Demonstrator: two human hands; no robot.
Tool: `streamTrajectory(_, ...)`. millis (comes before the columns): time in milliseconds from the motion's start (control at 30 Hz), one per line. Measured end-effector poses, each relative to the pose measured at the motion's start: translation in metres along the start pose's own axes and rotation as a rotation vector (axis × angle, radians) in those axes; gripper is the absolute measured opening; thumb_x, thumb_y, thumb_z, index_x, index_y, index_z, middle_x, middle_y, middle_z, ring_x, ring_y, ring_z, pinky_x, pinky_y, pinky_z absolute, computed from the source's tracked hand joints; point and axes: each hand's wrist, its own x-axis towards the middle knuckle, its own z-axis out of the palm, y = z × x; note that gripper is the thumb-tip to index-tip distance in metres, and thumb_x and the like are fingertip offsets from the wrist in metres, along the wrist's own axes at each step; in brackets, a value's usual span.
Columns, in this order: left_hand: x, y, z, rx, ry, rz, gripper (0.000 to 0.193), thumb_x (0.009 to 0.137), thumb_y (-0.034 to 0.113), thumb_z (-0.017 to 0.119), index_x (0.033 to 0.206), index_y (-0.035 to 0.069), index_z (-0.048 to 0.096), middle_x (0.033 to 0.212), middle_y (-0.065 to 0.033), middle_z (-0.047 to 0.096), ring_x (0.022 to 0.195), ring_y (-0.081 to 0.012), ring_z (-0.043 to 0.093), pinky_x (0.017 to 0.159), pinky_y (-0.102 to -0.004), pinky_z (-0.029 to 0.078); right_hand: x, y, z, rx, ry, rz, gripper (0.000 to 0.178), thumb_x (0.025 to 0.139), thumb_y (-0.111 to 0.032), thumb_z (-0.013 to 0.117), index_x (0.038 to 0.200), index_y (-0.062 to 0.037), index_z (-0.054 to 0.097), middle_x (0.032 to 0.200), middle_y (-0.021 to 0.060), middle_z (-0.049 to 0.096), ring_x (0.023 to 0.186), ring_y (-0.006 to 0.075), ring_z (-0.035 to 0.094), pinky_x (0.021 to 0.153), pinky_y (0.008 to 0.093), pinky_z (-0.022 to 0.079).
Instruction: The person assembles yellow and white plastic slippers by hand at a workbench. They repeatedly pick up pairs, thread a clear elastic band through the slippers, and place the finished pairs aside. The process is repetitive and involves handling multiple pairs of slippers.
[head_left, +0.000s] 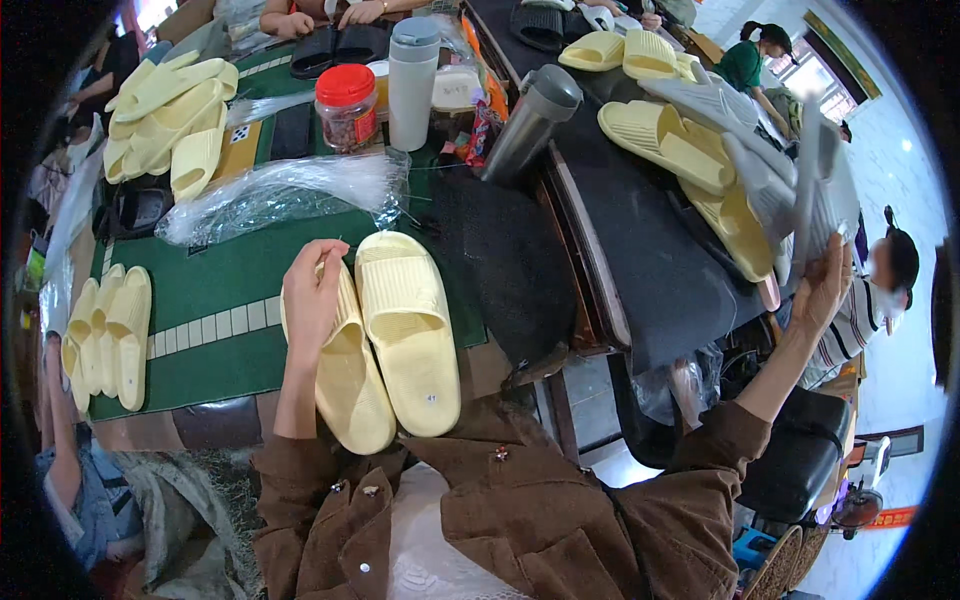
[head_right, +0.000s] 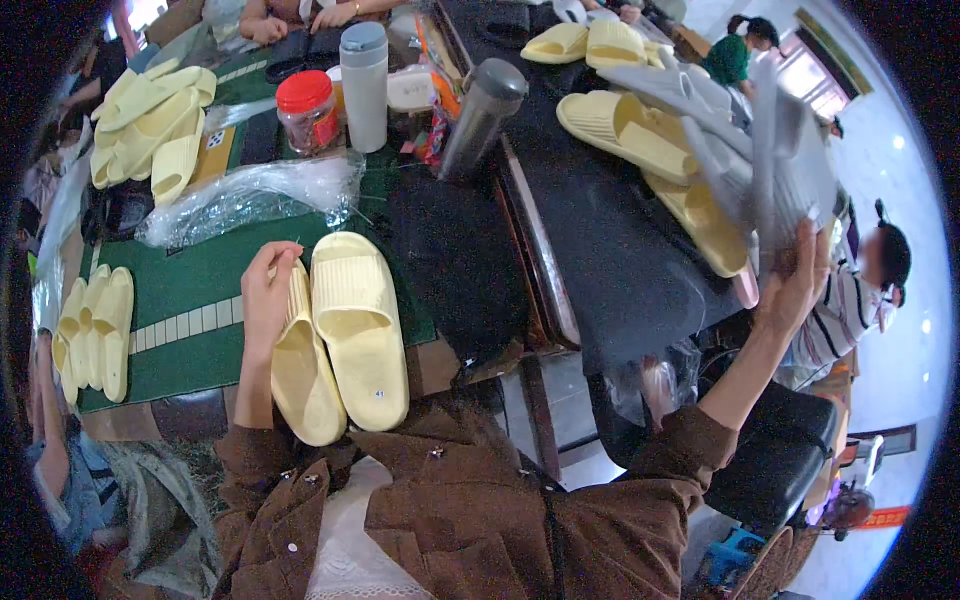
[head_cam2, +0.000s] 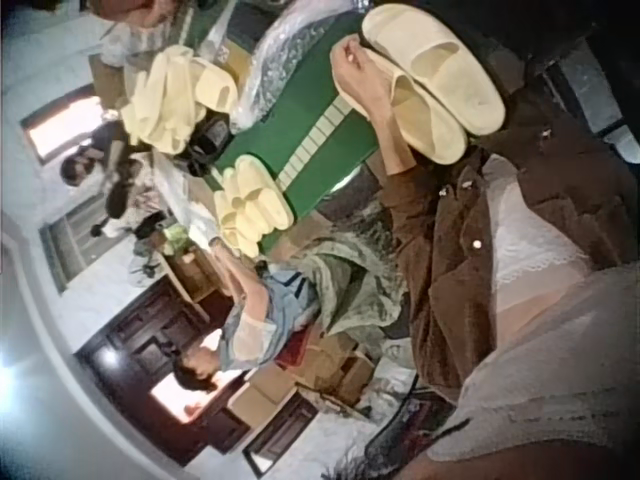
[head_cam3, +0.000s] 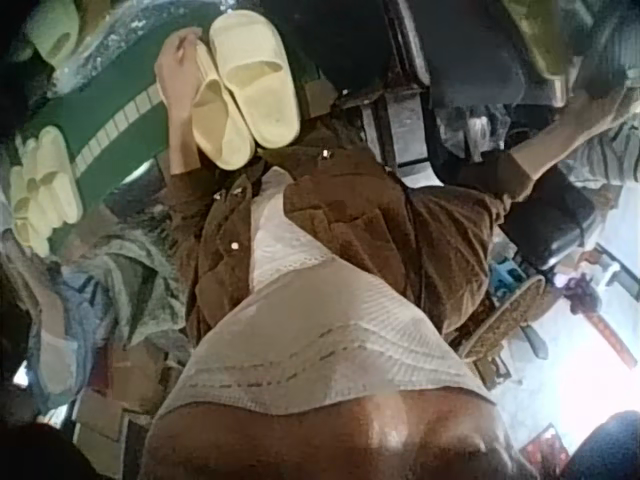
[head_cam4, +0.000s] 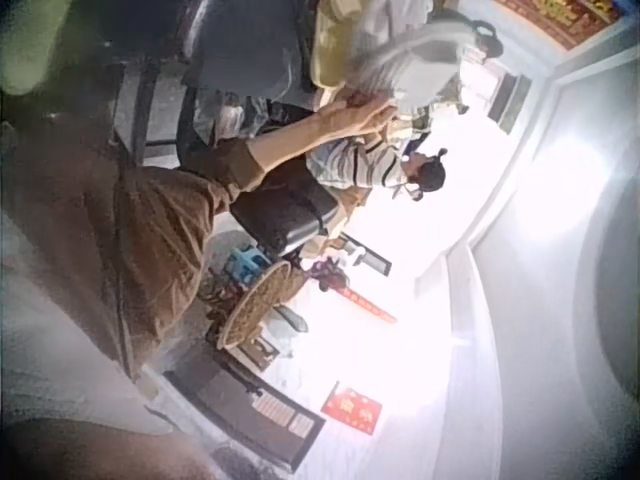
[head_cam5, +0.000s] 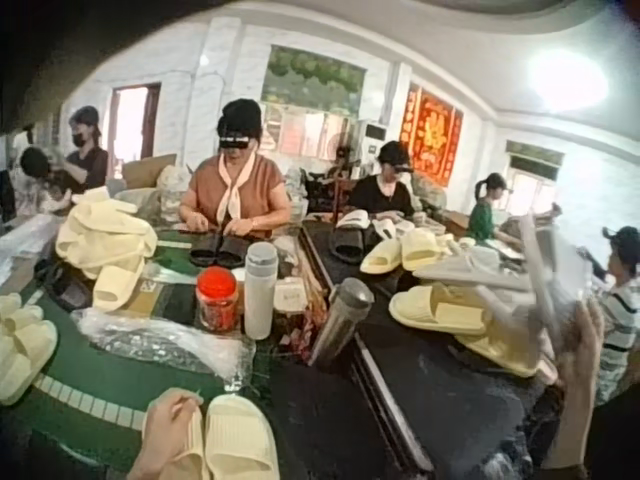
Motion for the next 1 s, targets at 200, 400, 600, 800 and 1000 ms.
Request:
streamTrajectory(200, -0.001, 0.001, -0.001, -0.019, 0.006, -0.044, 0.016, 0.095, 0.010, 0.055, 0.099, -0.001, 0.066, 0.095, -0.0118, 0.069, 0.088, -0.0201, 0.065, 0.077, -0.0314, 0.049, -0.051, -0.001, -0.006, -0.299, -0.379, 0.241, 0.034, 0.094, -0.021, 0.062, 0.117, 0.0037, 0.061, 0.094, -0.0021, 0.061, 0.078, 0.0053, 0.051, 0.068, 0.0208, 0.038)
streamTrajectory(400, -0.001, 0.001, 0.000, -0.011, 0.008, -0.044, 0.016, 0.095, 0.010, 0.055, 0.099, -0.001, 0.066, 0.095, -0.0121, 0.069, 0.088, -0.0198, 0.065, 0.077, -0.0309, 0.049, -0.090, -0.018, -0.022, -0.545, -0.587, 0.480, 0.023, 0.088, -0.021, 0.066, 0.097, 0.0001, 0.063, 0.075, -0.0074, 0.051, 0.064, 0.0015, 0.038, 0.054, 0.0195, 0.025)
streamTrajectory(600, -0.001, 0.002, 0.000, -0.008, -0.004, -0.037, 0.017, 0.095, 0.010, 0.055, 0.099, -0.002, 0.066, 0.095, -0.0124, 0.069, 0.088, -0.0196, 0.065, 0.079, -0.0306, 0.049, -0.102, -0.008, -0.038, -0.523, -0.565, 0.508, 0.033, 0.086, -0.023, 0.068, 0.108, 0.0016, 0.064, 0.080, -0.0069, 0.056, 0.068, 0.0021, 0.044, 0.061, 0.0195, 0.031)
streamTrajectory(800, 0.001, 0.012, -0.005, -0.032, 0.052, 0.071, 0.014, 0.094, 0.004, 0.055, 0.100, -0.002, 0.065, 0.097, -0.0133, 0.067, 0.090, -0.0226, 0.065, 0.081, -0.0328, 0.049, -0.126, 0.005, -0.013, -0.430, -0.689, 0.619, 0.020, 0.088, -0.020, 0.067, 0.090, -0.0005, 0.063, 0.076, -0.0063, 0.051, 0.069, 0.0037, 0.043, 0.060, 0.0226, 0.031)
streamTrajectory(1000, -0.034, 0.053, -0.033, 0.091, -0.004, 0.280, 0.013, 0.091, -0.001, 0.055, 0.100, -0.001, 0.063, 0.099, -0.0149, 0.064, 0.093, -0.0294, 0.063, 0.081, -0.0354, 0.049, -0.125, 0.011, -0.016, -0.509, -0.506, 0.531, 0.017, 0.090, -0.020, 0.065, 0.088, -0.0031, 0.063, 0.071, -0.0091, 0.046, 0.063, 0.0014, 0.036, 0.056, 0.0215, 0.025)
